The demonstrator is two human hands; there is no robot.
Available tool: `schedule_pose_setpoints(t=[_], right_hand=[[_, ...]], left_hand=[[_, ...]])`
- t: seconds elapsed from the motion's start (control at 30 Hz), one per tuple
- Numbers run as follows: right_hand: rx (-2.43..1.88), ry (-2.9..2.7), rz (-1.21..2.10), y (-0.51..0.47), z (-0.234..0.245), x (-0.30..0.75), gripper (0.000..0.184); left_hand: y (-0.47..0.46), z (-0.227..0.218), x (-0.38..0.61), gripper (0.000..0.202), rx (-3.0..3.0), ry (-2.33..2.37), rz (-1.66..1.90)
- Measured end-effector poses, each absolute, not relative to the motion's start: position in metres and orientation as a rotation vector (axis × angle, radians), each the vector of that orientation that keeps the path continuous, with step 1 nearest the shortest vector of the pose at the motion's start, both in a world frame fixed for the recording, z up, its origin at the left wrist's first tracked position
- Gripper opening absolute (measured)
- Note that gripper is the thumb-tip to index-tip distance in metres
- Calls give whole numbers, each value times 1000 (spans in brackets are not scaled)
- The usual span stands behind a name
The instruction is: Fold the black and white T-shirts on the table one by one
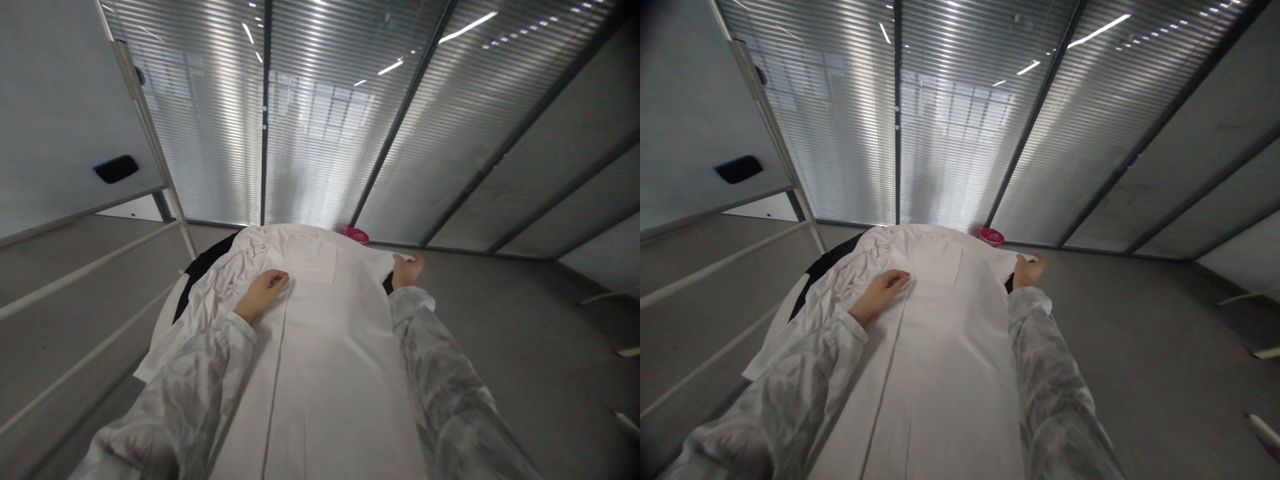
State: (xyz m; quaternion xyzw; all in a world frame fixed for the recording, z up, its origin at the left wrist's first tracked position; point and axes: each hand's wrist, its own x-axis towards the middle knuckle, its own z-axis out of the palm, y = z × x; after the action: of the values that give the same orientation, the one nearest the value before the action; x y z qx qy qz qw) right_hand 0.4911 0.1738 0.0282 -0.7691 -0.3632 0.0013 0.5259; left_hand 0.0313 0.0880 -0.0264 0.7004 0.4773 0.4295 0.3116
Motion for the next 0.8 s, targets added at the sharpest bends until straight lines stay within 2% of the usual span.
schedule_pose_setpoints(t=[0.1,0.23,0.43,0.63,0.73,0.8], right_hand=[[-1753,-914,-39,186,46,461,74],[-1565,-1330,-36,190,64,388,71],[-1383,-2103,307,172,62,318,84],[-1903,-2270,278,152,57,362,50],[-1879,-2365,233,131,51,377,47],[-1850,-2395,207,115,47,377,37]], left_hand=[[90,-28,31,39,1870,1256,1144],[89,-28,30,39,1880,1257,1141],[85,-23,30,35,1882,1227,1153],[87,-26,31,35,1892,1247,1141],[87,-26,31,36,1908,1246,1145],[88,-25,31,36,1920,1245,1141]])
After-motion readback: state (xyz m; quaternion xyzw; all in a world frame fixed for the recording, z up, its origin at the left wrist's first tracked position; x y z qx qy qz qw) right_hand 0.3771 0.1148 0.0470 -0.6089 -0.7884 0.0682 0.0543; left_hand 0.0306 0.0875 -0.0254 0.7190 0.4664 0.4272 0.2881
